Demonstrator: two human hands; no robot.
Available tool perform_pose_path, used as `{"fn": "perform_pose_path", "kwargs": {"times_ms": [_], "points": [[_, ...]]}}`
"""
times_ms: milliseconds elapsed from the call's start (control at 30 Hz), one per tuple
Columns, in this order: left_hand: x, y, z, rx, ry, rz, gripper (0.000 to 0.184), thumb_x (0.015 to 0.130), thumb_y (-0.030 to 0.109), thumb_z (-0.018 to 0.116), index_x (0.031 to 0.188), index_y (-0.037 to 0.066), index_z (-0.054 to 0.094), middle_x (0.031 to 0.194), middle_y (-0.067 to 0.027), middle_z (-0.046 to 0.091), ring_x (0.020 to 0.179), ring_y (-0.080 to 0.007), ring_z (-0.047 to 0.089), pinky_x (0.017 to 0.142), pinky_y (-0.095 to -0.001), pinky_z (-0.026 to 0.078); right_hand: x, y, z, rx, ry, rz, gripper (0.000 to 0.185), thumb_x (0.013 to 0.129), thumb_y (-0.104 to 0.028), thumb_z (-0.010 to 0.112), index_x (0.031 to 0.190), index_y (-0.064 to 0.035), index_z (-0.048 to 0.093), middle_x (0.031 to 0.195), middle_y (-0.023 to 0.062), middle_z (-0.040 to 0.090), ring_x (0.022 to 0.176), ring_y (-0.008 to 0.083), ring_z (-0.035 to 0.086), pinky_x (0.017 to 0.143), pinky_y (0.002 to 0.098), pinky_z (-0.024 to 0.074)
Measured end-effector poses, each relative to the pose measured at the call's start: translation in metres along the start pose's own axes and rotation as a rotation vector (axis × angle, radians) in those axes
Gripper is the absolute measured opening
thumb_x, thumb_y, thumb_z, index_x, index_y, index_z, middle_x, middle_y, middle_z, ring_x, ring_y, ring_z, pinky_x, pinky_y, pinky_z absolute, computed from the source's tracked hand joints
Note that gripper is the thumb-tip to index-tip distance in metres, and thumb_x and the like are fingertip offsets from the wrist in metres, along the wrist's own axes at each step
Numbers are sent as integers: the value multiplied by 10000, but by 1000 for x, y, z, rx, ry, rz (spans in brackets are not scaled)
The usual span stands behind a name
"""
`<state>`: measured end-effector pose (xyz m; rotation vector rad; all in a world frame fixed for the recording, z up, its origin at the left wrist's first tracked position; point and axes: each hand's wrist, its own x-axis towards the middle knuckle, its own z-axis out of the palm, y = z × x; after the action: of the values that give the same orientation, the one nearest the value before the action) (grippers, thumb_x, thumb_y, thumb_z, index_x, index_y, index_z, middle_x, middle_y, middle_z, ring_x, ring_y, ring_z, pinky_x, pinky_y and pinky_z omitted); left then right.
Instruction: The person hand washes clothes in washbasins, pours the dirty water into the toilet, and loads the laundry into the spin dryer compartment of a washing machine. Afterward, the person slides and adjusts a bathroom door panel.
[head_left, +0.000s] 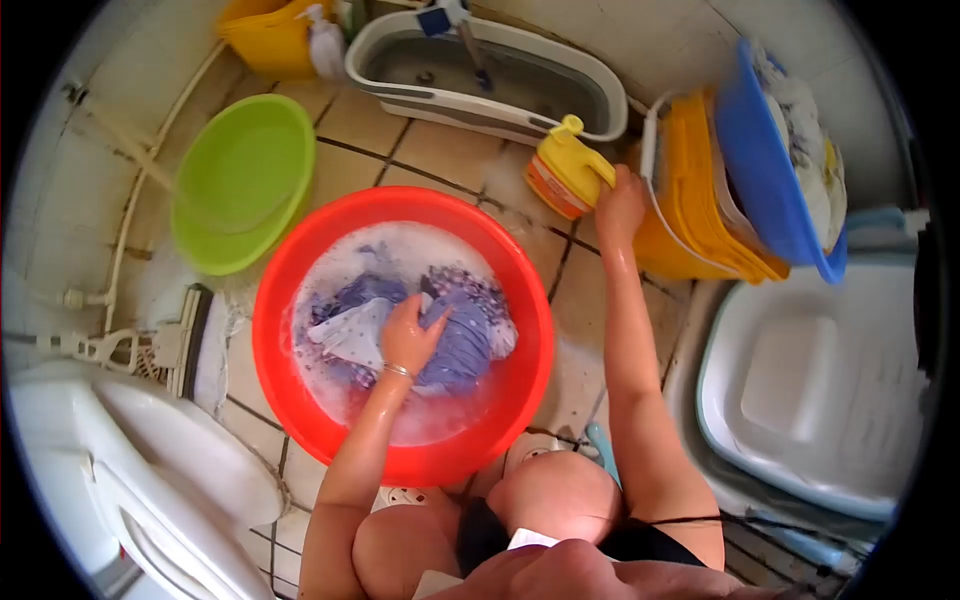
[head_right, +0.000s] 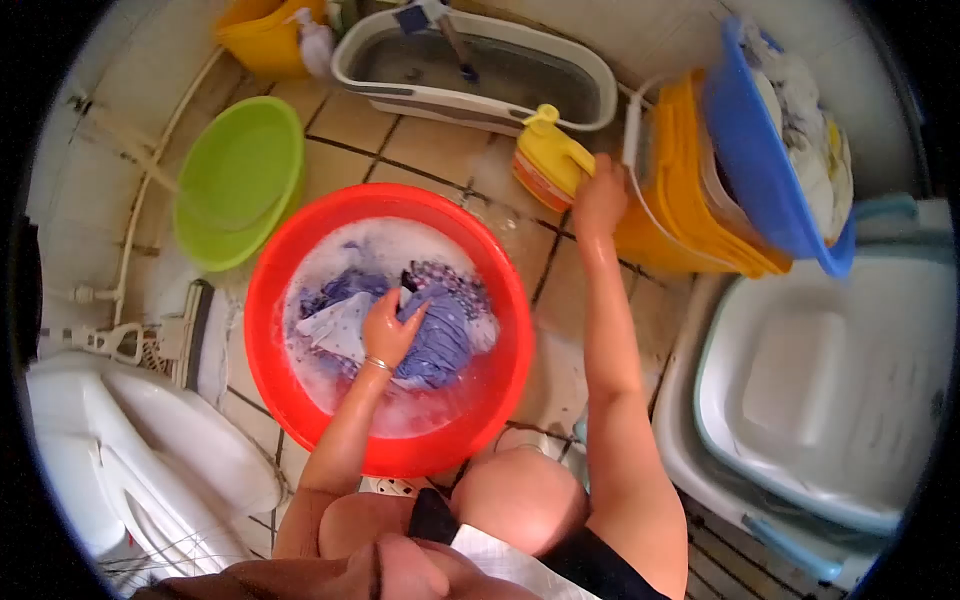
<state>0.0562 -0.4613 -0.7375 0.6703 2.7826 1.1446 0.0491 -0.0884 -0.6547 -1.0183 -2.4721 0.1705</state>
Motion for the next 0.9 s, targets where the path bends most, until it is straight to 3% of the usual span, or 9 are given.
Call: {"fn": "perform_pose_path", "kwargs": {"times_ms": [100,167,267,333,367,567,667,833,900], "points": [[1,-2,1,27,-76,-17,482,775,378,745,1039,-1,604,861,-176,624,788,-360,598,670,-433,476,-10,-13,-14,12,26,99,454,849,-246,653,1265,-103,539,1230,166,547,1108,345,550,892,450,473],[-1,-9,8,-42,3,-6,442,776,338,751,993,-25,622,845,-190,635,750,-359,605,664,-422,475,-32,-32,-18,74,227,-19,554,843,-249,655,1321,-34,474,1312,238,472,1234,395,439,1005,461,398],[0,-7,7,21,-35,-11,491,800,339,739,1052,-64,617,853,-208,639,755,-333,608,684,-410,474,-77,-92,-42,318,254,-187,663,759,-186,679,1354,-18,439,1338,265,449,1254,437,397,1048,509,316],[-2,-23,15,17,-59,-10,534,798,329,740,1126,-69,599,963,-226,648,824,-356,610,746,-406,485,-126,-135,-30,565,16,-149,734,754,-210,684,1404,-36,391,1460,266,309,1331,465,303,1082,559,262],[-4,-32,14,-102,-147,22,569,820,337,706,1202,-60,562,1108,-220,621,964,-347,592,844,-390,458,-144,-156,-36,660,-345,-63,761,754,-196,683,1430,-48,366,1503,286,206,1361,476,247,1098,577,227],[2,-26,8,-13,-290,56,611,862,395,625,1298,-10,488,1246,-188,551,1096,-331,536,933,-417,406,-209,-195,-37,688,-525,-308,706,764,-235,666,1377,17,422,1504,335,142,1431,424,118,1117,588,154],[8,-16,1,81,-285,69,632,883,423,584,1346,14,451,1315,-172,516,1162,-323,507,978,-431,381,-214,-199,-28,664,-570,-268,755,740,-268,720,1371,18,422,1510,321,135,1430,421,122,1122,587,134],[26,17,-42,217,67,136,669,917,471,516,1426,56,390,1429,-146,457,1273,-310,460,1052,-453,338,-207,-206,-10,463,-440,-343,738,813,-473,612,1344,18,463,1491,321,210,1420,413,177,1116,610,110],[32,9,-71,203,308,233,716,923,535,455,1443,50,368,1514,-144,339,1398,-318,297,1134,-514,160,-192,-200,-4,381,-597,-453,821,832,-641,487,1369,-20,462,1471,301,290,1413,406,205,1113,627,100]]}}
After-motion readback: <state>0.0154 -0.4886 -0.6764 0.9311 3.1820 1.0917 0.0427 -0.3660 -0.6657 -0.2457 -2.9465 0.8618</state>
